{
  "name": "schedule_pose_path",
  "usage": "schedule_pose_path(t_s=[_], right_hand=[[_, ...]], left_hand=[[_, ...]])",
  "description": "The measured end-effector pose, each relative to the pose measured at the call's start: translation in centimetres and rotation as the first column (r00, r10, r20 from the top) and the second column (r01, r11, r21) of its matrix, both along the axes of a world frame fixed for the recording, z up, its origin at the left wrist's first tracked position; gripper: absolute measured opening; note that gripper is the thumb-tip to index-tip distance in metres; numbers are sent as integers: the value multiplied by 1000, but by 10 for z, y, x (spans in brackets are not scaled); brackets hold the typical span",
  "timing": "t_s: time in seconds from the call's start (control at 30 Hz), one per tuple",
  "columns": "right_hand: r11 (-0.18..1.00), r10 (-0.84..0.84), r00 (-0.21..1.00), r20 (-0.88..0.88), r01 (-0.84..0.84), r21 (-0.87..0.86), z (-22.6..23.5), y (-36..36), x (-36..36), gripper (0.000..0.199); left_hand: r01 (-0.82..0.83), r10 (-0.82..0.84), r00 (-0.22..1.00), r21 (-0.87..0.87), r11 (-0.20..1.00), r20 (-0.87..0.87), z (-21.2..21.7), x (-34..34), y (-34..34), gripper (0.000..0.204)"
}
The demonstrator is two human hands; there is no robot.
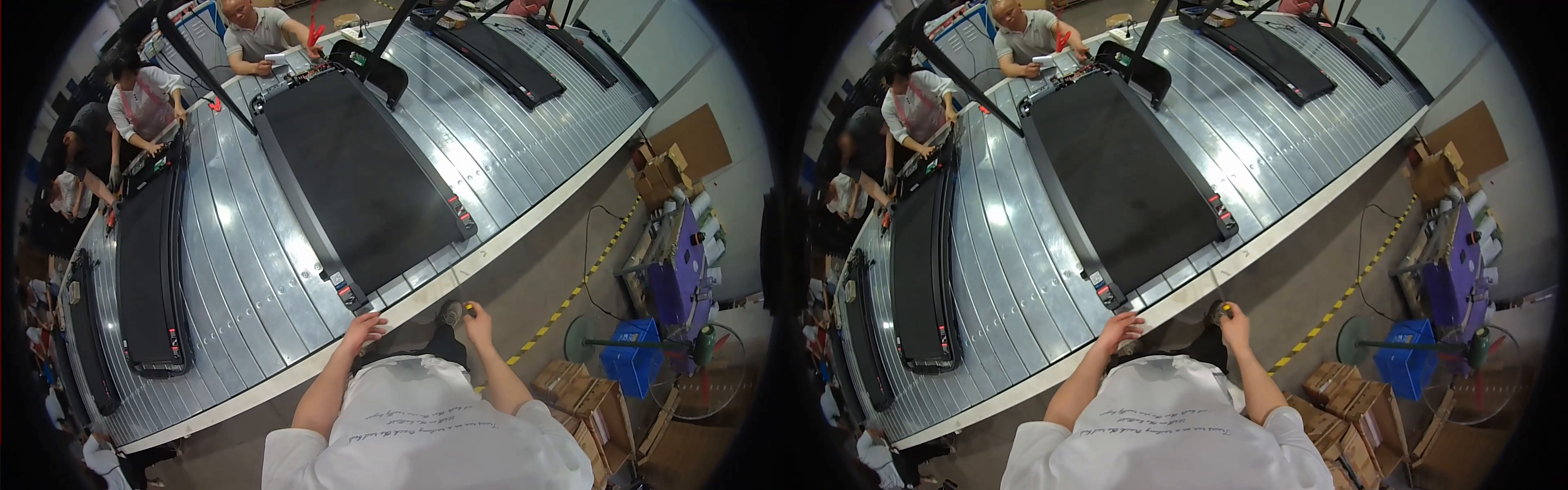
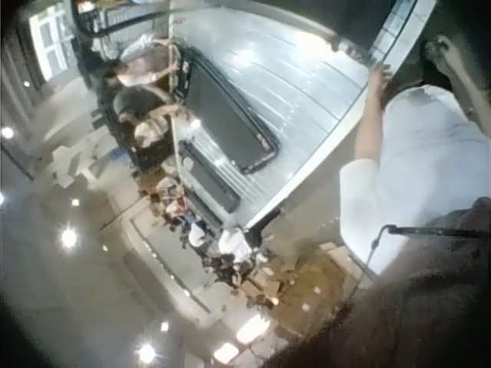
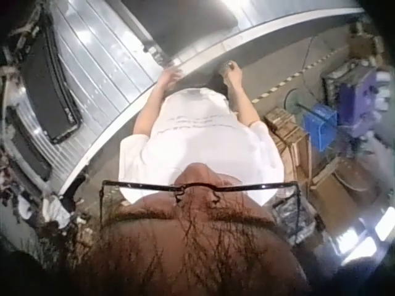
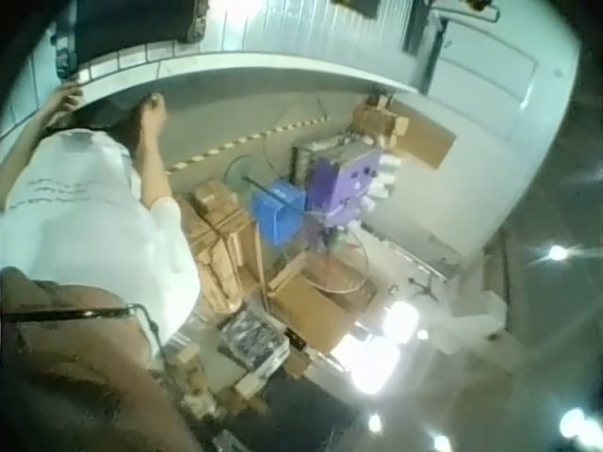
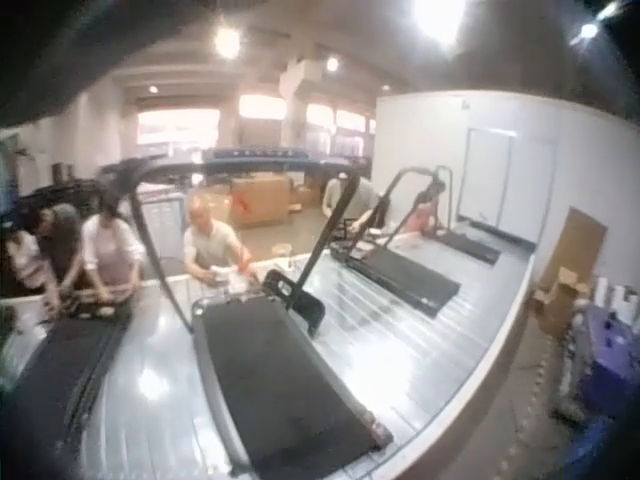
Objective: Assembling treadmill components including the console and wiring on a production line.
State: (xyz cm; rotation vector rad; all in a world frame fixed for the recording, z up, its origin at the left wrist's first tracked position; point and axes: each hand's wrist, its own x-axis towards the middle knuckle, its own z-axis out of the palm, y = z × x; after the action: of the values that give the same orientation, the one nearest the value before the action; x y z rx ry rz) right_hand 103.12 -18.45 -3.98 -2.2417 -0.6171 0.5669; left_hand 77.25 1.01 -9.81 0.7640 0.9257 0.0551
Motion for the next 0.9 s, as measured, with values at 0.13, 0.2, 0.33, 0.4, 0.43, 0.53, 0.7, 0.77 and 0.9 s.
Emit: schedule_pose_path(t_s=[0.13, 0.2, 0.33, 0.4, 0.43, 0.53, 0.7, 0.77, 0.9], right_hand=[[994, -109, 993, -51, 110, 7, -20, -7, 97, 38], [994, -97, 995, -23, 98, 52, -32, -21, 161, 38], [997, 6, 1000, -12, -5, 80, -35, -32, 246, 40], [986, 119, 985, 123, -132, 99, -41, -36, 273, 42], [986, 120, 988, 102, -131, 104, -43, -40, 282, 42], [932, 320, 851, 417, -362, 25, -45, -47, 319, 41], [814, 187, 294, -937, 488, 315, -108, -61, 363, 37], [799, 146, 348, -926, 510, 318, -107, -56, 343, 37], [847, -62, 713, -699, 408, 342, -82, -53, 322, 43]], left_hand=[[-131, 143, 965, 70, 989, -218, -2, 13, -26, 40], [-235, 239, 924, 50, 971, -299, -10, 51, -50, 40], [-374, 362, 869, 33, 927, -338, -1, 132, -101, 39], [-279, 280, 871, 64, 958, -403, 4, 157, -117, 37], [-183, 198, 871, 77, 980, -450, 7, 164, -123, 36], [-132, 206, 842, 180, 975, -498, 7, 183, -144, 32], [-85, 200, 840, 240, 967, -504, 5, 211, -162, 39], [133, 75, 779, 281, 950, -622, 10, 194, -162, 39], [364, -6, 639, 295, 883, -769, 18, 167, -160, 37]])
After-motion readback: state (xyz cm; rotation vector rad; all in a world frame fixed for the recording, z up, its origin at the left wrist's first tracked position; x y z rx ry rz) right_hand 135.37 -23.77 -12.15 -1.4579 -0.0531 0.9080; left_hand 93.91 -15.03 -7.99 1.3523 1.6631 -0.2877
